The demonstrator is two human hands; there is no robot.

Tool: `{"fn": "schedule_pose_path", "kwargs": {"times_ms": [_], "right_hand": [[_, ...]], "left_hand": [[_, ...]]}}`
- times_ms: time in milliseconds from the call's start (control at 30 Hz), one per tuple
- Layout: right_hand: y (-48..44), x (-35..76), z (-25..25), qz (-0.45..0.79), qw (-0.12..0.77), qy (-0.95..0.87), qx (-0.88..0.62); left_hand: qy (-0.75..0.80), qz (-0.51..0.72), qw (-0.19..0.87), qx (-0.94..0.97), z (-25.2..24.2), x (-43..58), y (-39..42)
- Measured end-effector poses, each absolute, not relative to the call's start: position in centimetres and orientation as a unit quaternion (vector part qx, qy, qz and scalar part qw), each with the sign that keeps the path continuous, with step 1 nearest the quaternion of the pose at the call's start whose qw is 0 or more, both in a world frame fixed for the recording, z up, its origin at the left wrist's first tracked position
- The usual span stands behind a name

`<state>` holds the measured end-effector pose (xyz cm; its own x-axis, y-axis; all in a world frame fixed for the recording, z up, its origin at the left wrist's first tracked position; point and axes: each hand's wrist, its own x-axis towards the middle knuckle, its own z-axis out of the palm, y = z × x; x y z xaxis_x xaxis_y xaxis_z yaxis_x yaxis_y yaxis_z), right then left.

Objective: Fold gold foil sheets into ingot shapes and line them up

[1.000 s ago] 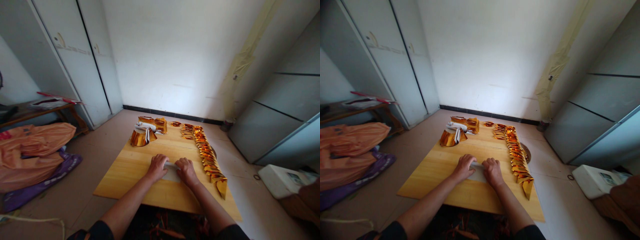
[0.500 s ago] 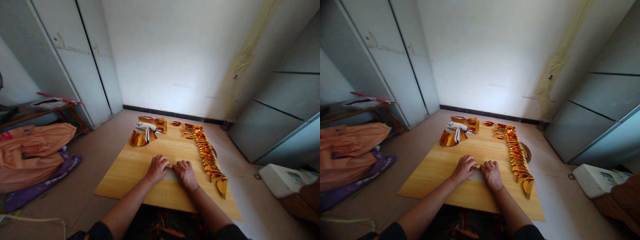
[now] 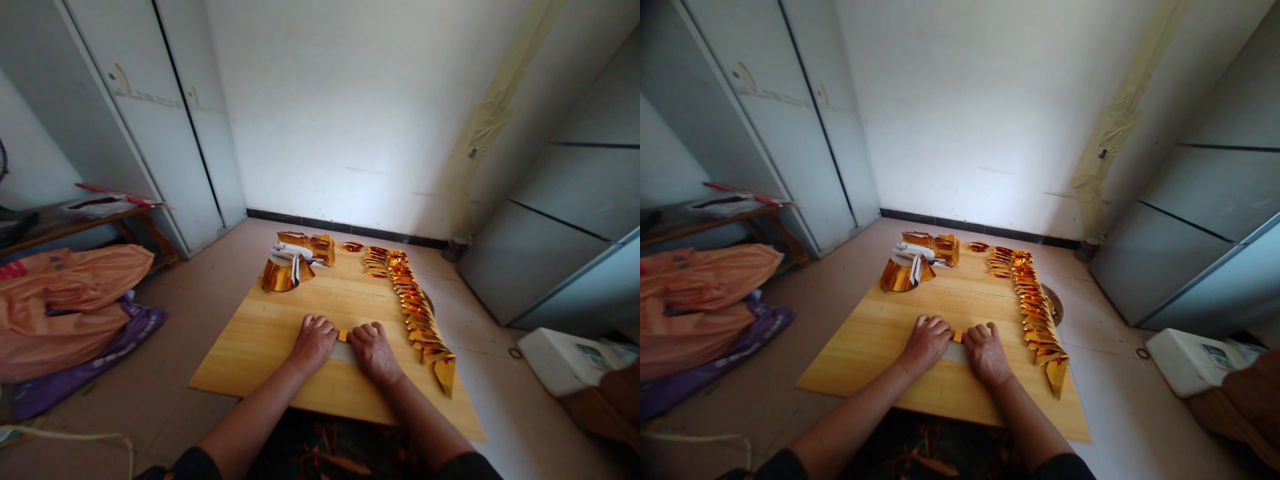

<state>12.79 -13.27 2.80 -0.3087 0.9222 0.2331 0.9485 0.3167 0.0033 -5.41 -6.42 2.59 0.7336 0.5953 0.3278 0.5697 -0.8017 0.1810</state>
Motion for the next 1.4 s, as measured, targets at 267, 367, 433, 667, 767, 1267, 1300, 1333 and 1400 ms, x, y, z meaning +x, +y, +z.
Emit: {"fn": "schedule_pose_path", "kwargs": {"times_ms": [267, 367, 433, 667, 767, 1267, 1300, 1333, 1400], "right_hand": [[-14.1, 13.6, 2.8, -0.073, 0.101, -0.799, -0.588], [-14.3, 13.9, 2.7, -0.077, 0.113, -0.796, -0.590], [-14.6, 14.2, 2.7, -0.078, 0.121, -0.794, -0.590], [-15.6, 14.9, 3.4, -0.029, 0.142, -0.831, -0.536], [-15.9, 15.0, 3.4, 0.025, 0.167, -0.834, -0.525], [-14.7, 14.2, 1.6, 0.047, 0.232, -0.804, -0.546], [-14.6, 14.3, 1.5, 0.048, 0.236, -0.804, -0.544], [-14.5, 14.3, 1.5, 0.050, 0.241, -0.803, -0.544], [-14.2, 14.4, 1.4, 0.057, 0.247, -0.799, -0.545]], "left_hand": [[0.320, 0.178, 0.040, 0.930, 2.6, -5.8, -7.1], [0.324, 0.178, 0.049, 0.928, 2.3, -6.2, -7.3], [0.324, 0.174, 0.053, 0.928, 2.0, -6.4, -7.5], [0.306, 0.145, 0.040, 0.940, 1.7, -6.7, -7.8], [0.307, 0.144, 0.041, 0.940, 2.1, -6.7, -7.5], [0.262, 0.093, 0.091, 0.956, 3.7, -6.3, -6.9], [0.267, 0.094, 0.087, 0.955, 3.8, -6.4, -7.2], [0.272, 0.096, 0.081, 0.954, 3.8, -6.4, -7.6], [0.288, 0.100, 0.061, 0.950, 3.8, -6.3, -8.4]]}}
